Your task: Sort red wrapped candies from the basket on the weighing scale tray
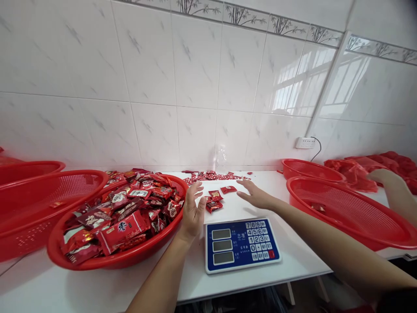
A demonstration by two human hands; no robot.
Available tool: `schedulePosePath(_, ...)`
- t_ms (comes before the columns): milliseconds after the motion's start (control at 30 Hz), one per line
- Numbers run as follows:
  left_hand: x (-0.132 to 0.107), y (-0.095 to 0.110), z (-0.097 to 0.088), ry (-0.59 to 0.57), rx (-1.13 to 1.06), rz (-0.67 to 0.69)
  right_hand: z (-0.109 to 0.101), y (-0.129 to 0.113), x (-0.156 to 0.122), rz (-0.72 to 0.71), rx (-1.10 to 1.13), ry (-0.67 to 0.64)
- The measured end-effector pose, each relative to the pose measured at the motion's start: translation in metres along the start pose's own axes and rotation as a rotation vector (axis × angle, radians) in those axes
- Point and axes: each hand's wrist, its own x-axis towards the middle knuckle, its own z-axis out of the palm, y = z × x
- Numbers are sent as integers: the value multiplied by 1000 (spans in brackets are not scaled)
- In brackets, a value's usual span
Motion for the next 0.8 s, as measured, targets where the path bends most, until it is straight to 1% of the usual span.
schedulePosePath(100,-1,0,0,-11,-6,-4,22,-25,36,11,6,-45)
schedulePosePath(167,-2,0,-1,-11,4,-3,35,-40,51,4,-3,-81)
schedulePosePath(233,-3,-1,-1,-13,11,-3,47,-55,57,-21,-22,-123)
schedulePosePath(333,-4,-2,-2,-19,22,-6,59,-73,56,-83,-65,-163)
schedulePosePath(467,-4,-1,-2,-33,63,-4,60,-84,47,-192,-107,-169)
schedulePosePath(633,-4,1,-2,-35,79,4,54,-80,38,-341,-158,-114)
schedulePosePath(800,-3,2,-2,-41,78,-4,49,-77,34,-421,-248,-64)
